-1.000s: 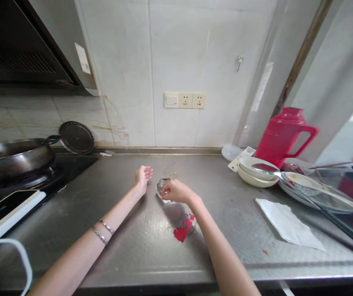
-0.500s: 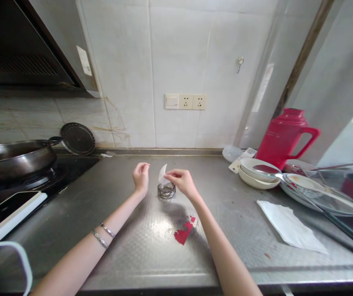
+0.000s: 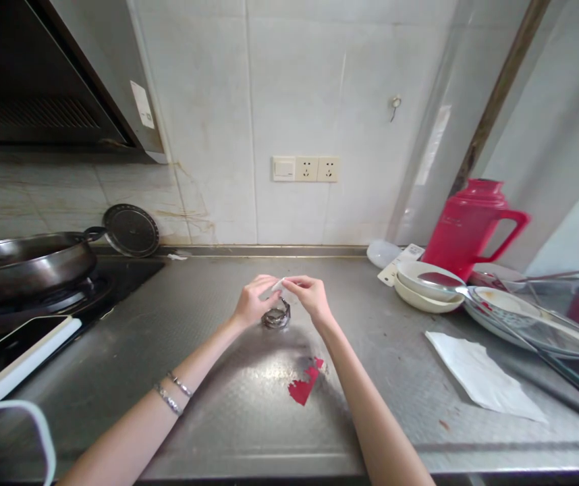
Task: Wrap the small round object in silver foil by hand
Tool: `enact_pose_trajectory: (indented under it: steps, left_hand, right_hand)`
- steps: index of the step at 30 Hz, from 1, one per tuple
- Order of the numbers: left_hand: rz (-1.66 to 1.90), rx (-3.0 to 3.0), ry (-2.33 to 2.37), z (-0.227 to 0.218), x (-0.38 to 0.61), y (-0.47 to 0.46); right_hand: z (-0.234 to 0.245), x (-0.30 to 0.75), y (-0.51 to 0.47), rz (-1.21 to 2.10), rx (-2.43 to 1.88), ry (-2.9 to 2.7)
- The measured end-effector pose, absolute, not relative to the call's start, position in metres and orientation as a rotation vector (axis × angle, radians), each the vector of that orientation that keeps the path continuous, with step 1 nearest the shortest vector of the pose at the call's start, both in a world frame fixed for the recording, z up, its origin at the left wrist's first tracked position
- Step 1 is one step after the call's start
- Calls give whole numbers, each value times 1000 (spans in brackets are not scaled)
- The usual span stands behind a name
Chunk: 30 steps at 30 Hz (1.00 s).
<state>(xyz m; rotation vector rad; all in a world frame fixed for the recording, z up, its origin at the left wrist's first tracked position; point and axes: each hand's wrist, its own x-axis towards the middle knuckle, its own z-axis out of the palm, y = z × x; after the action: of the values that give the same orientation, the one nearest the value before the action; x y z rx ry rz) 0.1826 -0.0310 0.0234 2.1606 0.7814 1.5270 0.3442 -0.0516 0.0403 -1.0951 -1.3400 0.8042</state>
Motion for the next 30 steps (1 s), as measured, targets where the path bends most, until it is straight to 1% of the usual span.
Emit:
enact_pose_trajectory:
  steps: [6, 10, 16, 20, 25, 30]
  left_hand:
    - [1575, 1861, 970, 24, 182, -22]
    - [1481, 1725, 1037, 26, 179, -17]
    - [1404, 1535, 923, 18, 180, -10]
    - [1381, 1380, 895, 17, 181, -9]
    - [1353, 1397, 883, 20, 179, -10]
    - [1410, 1440, 949, 22, 178, -10]
  right_hand:
    - [39, 349, -48, 721, -1095, -1218]
    - [31, 351, -39, 642, -1103, -1247]
    - [15, 341, -28, 749, -1036, -1348]
    - [13, 336, -30, 763, -1039, -1355]
    - [20, 334, -36, 827, -1044, -1352]
    - [21, 330, -38, 950, -1013, -1270]
